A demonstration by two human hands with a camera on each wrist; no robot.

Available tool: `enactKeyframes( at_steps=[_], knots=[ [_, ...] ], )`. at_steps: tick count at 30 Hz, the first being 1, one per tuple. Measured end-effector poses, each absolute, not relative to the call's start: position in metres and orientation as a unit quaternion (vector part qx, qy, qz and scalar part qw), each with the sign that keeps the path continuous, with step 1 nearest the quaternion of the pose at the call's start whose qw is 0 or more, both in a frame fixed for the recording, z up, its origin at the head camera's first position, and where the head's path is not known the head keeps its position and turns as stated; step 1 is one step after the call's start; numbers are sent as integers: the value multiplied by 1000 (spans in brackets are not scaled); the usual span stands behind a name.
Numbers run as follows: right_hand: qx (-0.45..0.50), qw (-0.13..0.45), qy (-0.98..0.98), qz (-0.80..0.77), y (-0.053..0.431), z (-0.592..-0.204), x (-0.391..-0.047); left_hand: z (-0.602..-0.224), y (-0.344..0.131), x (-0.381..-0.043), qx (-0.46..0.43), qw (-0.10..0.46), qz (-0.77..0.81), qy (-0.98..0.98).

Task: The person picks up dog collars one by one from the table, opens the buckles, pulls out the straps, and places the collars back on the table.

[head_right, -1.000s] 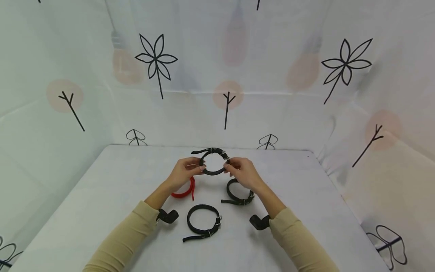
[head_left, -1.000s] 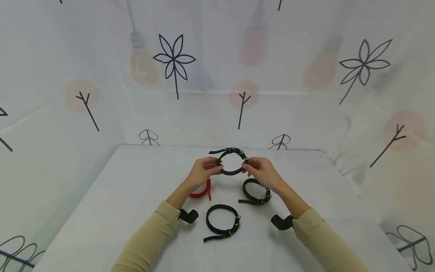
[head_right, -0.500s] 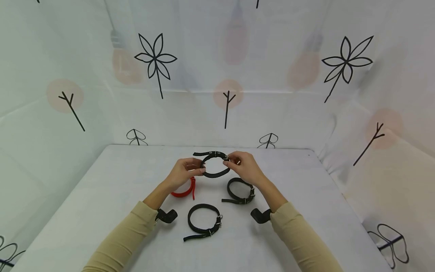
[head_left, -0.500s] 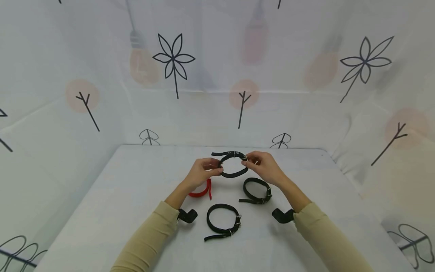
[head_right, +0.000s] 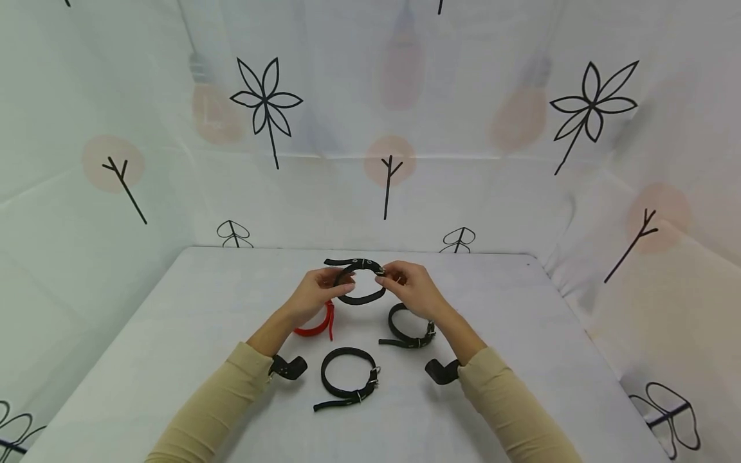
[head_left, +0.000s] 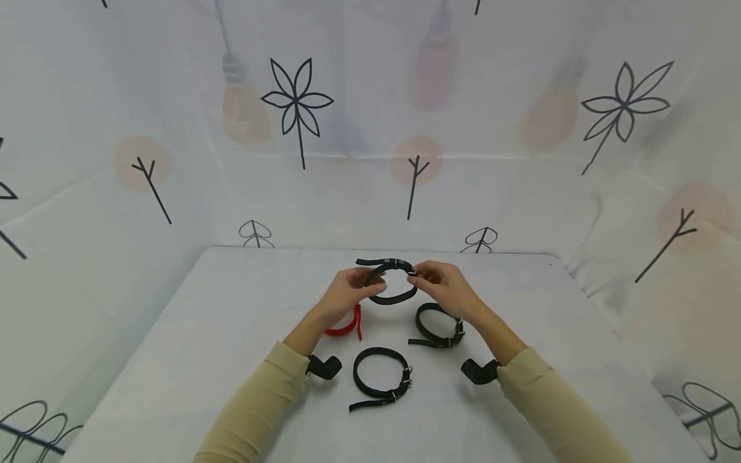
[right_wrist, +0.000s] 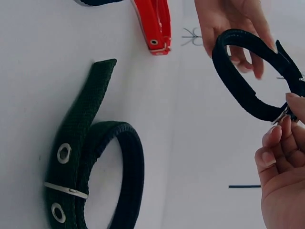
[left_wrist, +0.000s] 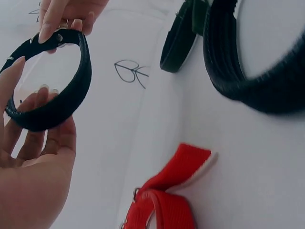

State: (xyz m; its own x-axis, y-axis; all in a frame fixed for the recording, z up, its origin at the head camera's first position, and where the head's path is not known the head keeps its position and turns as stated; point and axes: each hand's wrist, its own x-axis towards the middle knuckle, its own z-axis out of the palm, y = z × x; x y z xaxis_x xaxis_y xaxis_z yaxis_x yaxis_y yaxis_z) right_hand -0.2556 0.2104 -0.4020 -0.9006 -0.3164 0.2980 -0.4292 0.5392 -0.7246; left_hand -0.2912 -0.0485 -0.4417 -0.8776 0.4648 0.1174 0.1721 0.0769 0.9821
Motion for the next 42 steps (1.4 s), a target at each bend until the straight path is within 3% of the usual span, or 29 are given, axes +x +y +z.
enactKeyframes(
  at_steps=[23, 32, 42],
  knots=[
    [253, 9, -866, 430, 199, -407, -254, -437, -32, -286, 185, 110, 740, 637],
    [291, 66, -869, 394, 202, -392, -256, -433, -36, -284, 211, 99, 728, 644],
    [311, 70, -864, 390, 193, -387, -256, -433, -34, -284, 227, 100, 706, 664]
  ],
)
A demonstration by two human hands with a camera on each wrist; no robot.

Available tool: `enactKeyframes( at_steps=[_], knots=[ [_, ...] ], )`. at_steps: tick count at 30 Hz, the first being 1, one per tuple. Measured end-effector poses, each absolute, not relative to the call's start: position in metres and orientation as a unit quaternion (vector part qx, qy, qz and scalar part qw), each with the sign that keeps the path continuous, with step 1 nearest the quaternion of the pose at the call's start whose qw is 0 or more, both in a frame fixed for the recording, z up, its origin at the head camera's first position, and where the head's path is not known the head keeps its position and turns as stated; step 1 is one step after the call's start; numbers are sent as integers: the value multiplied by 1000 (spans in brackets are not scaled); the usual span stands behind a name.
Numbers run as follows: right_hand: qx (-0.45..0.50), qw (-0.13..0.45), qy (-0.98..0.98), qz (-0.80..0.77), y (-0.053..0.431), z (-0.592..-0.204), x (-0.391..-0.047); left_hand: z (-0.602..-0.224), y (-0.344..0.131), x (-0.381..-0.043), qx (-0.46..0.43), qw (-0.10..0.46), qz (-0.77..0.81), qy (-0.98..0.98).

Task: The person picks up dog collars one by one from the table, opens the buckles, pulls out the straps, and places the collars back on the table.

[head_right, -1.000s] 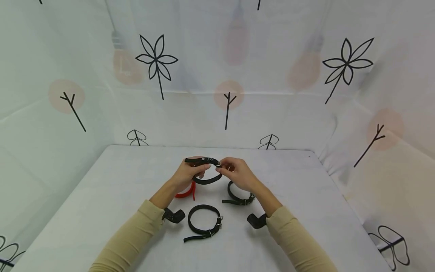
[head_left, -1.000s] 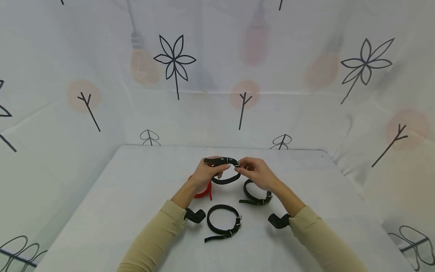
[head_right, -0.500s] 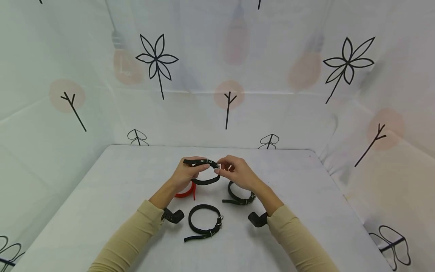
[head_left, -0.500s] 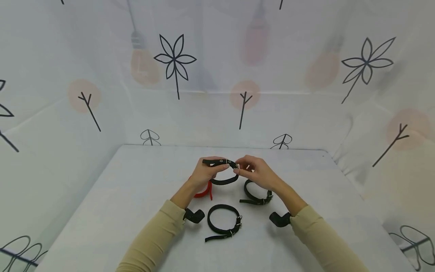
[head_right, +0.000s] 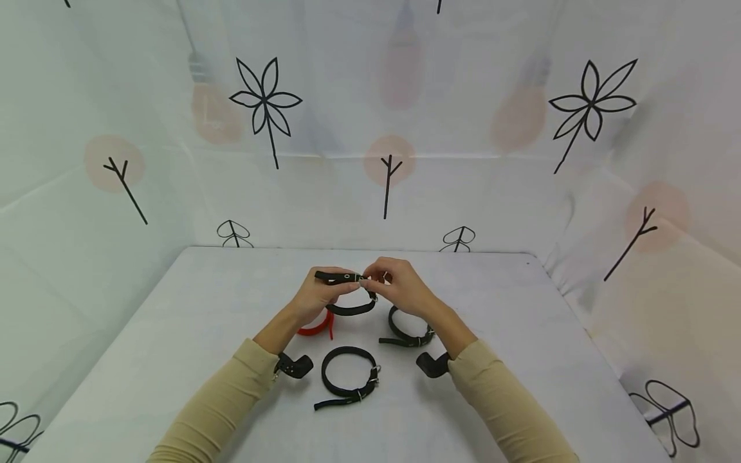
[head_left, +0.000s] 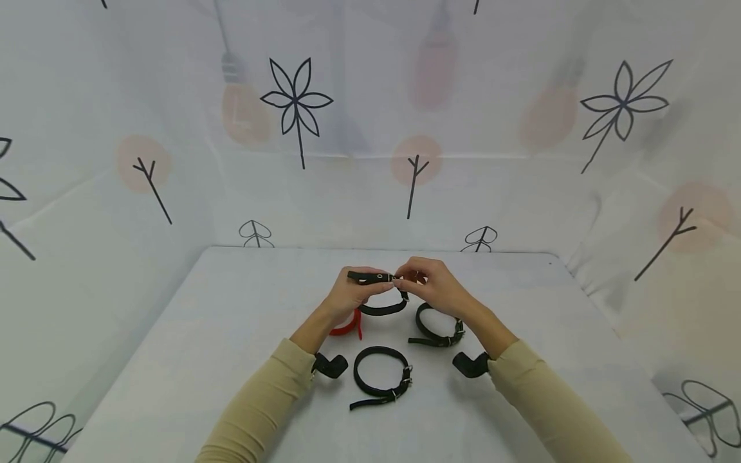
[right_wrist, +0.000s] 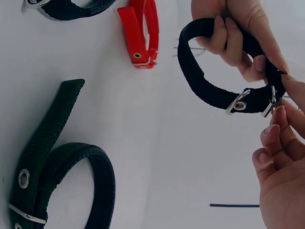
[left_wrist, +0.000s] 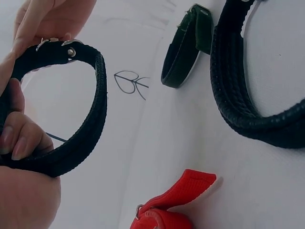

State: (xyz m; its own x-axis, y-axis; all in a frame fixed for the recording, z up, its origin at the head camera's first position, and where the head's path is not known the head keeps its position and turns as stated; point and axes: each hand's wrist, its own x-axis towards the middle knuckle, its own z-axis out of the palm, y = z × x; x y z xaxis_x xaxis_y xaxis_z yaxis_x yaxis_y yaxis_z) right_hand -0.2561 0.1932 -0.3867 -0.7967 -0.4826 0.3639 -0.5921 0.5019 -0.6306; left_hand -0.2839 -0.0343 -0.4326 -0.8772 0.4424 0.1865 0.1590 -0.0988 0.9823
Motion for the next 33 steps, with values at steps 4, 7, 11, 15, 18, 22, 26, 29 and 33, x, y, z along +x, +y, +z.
enactKeyframes(
  at_steps=[4, 7, 11, 15, 18, 22, 26, 29, 33],
  knots=[
    [305, 64, -866, 390, 193, -385, -255, -433, -36, -284, 227, 97, 707, 662],
    [296, 65, -868, 393, 195, -384, -254, -433, -37, -284, 224, 98, 718, 652],
    [292, 73, -864, 404, 198, -385, -254, -431, -39, -284, 222, 97, 727, 643],
    [303, 79, -853, 417, 200, -384, -254, -428, -40, -283, 225, 93, 726, 643],
    [306, 81, -848, 425, 201, -383, -254, -426, -40, -282, 223, 90, 731, 639],
    [302, 74, -850, 425, 202, -382, -253, -424, -41, -282, 224, 88, 728, 641],
    [322, 79, -851, 407, 202, -381, -253, -425, -42, -282, 234, 78, 710, 660],
    [348, 89, -845, 396, 199, -380, -255, -425, -43, -282, 246, 72, 697, 669],
    [363, 90, -839, 396, 195, -380, -256, -426, -43, -282, 260, 72, 690, 671]
  ],
)
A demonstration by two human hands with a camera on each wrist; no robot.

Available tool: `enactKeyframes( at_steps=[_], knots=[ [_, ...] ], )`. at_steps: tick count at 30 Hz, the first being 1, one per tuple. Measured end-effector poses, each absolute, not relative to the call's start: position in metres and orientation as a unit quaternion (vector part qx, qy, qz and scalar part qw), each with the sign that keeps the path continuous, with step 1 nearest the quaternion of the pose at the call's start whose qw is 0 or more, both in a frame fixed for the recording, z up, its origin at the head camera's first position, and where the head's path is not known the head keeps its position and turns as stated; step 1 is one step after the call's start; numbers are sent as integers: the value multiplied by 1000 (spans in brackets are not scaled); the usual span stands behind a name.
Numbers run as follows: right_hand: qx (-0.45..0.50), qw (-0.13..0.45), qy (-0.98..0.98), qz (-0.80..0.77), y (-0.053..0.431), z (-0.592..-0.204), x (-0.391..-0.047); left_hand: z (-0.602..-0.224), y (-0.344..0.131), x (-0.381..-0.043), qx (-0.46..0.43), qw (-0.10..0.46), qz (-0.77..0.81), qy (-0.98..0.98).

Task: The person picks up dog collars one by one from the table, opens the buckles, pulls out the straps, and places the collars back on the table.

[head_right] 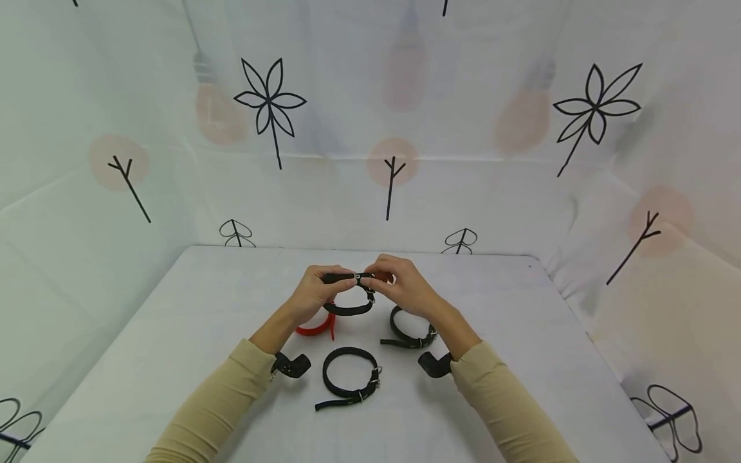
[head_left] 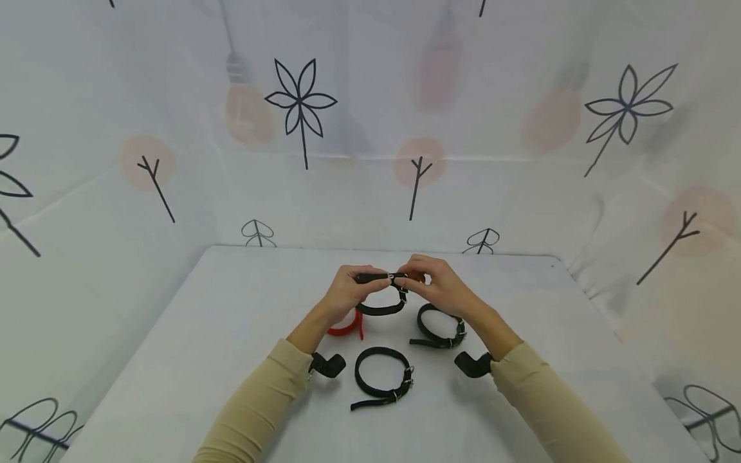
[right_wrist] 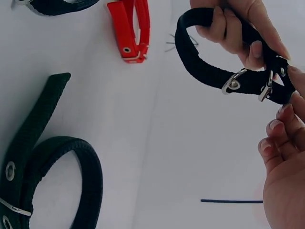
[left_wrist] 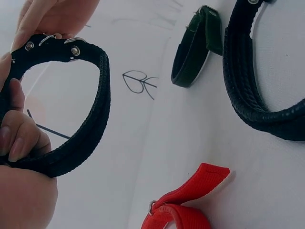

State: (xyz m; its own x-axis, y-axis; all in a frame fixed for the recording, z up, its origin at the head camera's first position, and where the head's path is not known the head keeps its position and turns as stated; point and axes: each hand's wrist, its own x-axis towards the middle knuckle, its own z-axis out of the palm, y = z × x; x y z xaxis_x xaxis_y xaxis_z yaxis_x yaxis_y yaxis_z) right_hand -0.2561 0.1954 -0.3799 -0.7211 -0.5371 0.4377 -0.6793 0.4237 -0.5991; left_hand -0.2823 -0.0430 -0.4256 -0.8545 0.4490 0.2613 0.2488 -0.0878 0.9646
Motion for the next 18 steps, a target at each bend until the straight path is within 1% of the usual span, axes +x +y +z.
enactKeyframes(
  at_steps=[4, 11, 15, 18],
  knots=[
    [359, 94, -839, 397, 194, -381, -257, -425, -44, -282, 259, 71, 689, 673],
    [343, 111, -844, 398, 202, -382, -257, -427, -49, -284, 229, 60, 686, 688],
    [347, 105, -845, 394, 203, -378, -257, -426, -49, -285, 238, 55, 681, 690],
    [360, 106, -842, 388, 201, -375, -258, -425, -48, -285, 246, 61, 678, 690]
  ],
)
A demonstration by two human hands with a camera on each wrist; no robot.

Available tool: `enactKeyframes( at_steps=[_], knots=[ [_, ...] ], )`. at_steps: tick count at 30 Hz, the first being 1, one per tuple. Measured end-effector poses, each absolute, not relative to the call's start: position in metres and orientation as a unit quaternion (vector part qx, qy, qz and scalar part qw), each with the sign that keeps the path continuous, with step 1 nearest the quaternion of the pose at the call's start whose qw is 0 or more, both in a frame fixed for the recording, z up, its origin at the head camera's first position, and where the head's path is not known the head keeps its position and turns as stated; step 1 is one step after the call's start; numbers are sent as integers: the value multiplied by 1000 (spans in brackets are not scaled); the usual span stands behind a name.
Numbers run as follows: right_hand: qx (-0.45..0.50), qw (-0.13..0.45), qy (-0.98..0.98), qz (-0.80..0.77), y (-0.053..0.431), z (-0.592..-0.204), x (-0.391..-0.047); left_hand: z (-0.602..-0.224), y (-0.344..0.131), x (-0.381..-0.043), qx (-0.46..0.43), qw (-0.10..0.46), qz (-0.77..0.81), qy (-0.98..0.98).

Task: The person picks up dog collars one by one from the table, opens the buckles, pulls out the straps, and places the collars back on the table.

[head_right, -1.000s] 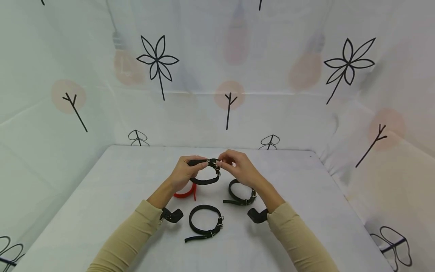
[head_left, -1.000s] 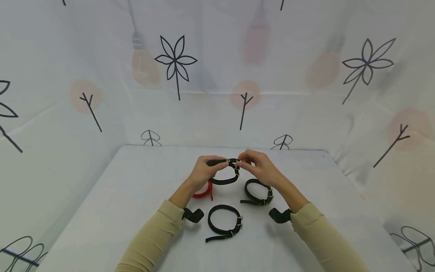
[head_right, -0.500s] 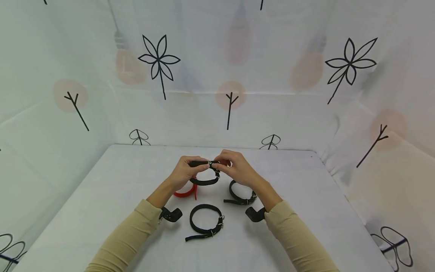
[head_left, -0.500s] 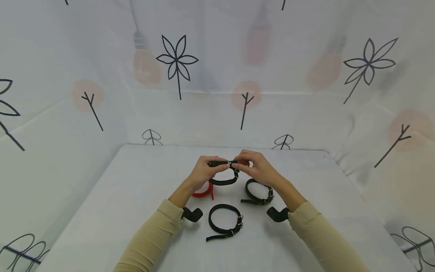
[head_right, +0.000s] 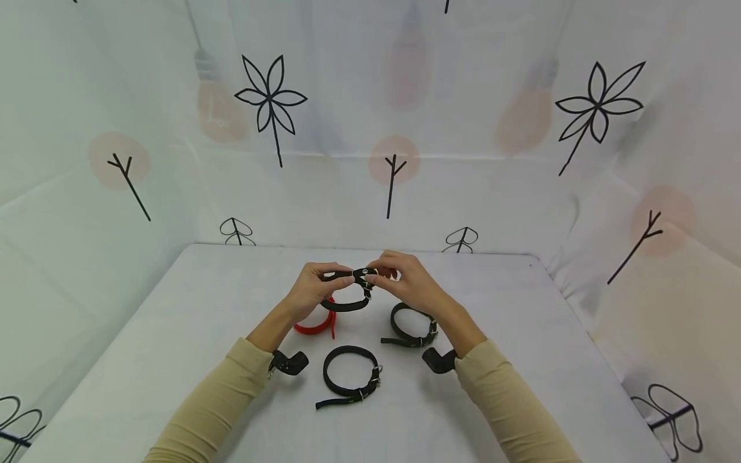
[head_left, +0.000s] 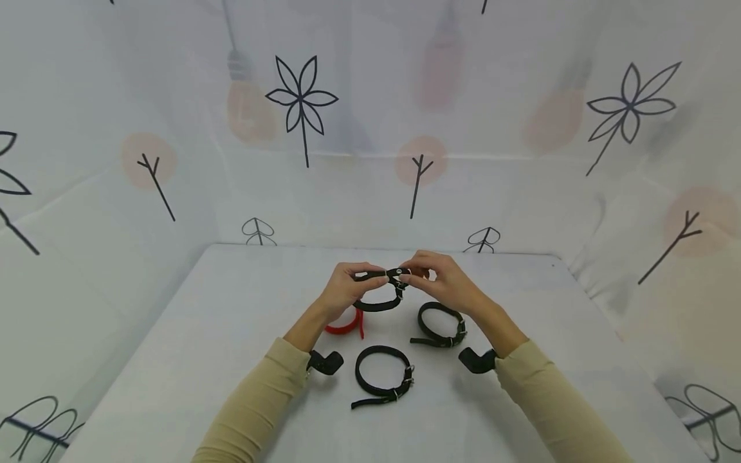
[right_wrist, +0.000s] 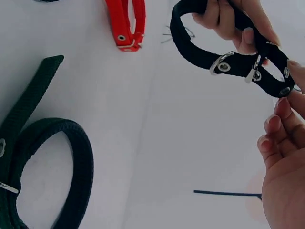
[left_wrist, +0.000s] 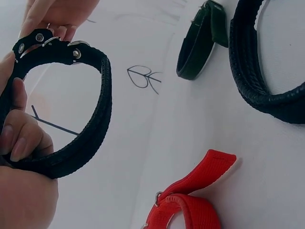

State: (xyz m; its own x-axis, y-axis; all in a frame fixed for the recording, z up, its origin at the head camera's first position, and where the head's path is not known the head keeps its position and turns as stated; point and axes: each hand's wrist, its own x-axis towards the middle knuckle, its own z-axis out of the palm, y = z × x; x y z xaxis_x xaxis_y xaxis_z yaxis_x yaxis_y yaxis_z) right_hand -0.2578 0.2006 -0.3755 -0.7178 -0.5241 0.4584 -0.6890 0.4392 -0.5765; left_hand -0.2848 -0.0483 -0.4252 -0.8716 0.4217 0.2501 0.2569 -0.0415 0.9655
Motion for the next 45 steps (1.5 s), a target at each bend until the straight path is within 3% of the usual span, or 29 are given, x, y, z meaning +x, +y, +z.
enactKeyframes(
  at_steps=[23, 45],
  knots=[
    [360, 97, -850, 372, 197, -370, -261, -418, -48, -285, 251, 76, 665, 700],
    [343, 115, -846, 391, 204, -369, -260, -421, -52, -285, 232, 56, 683, 691]
  ],
)
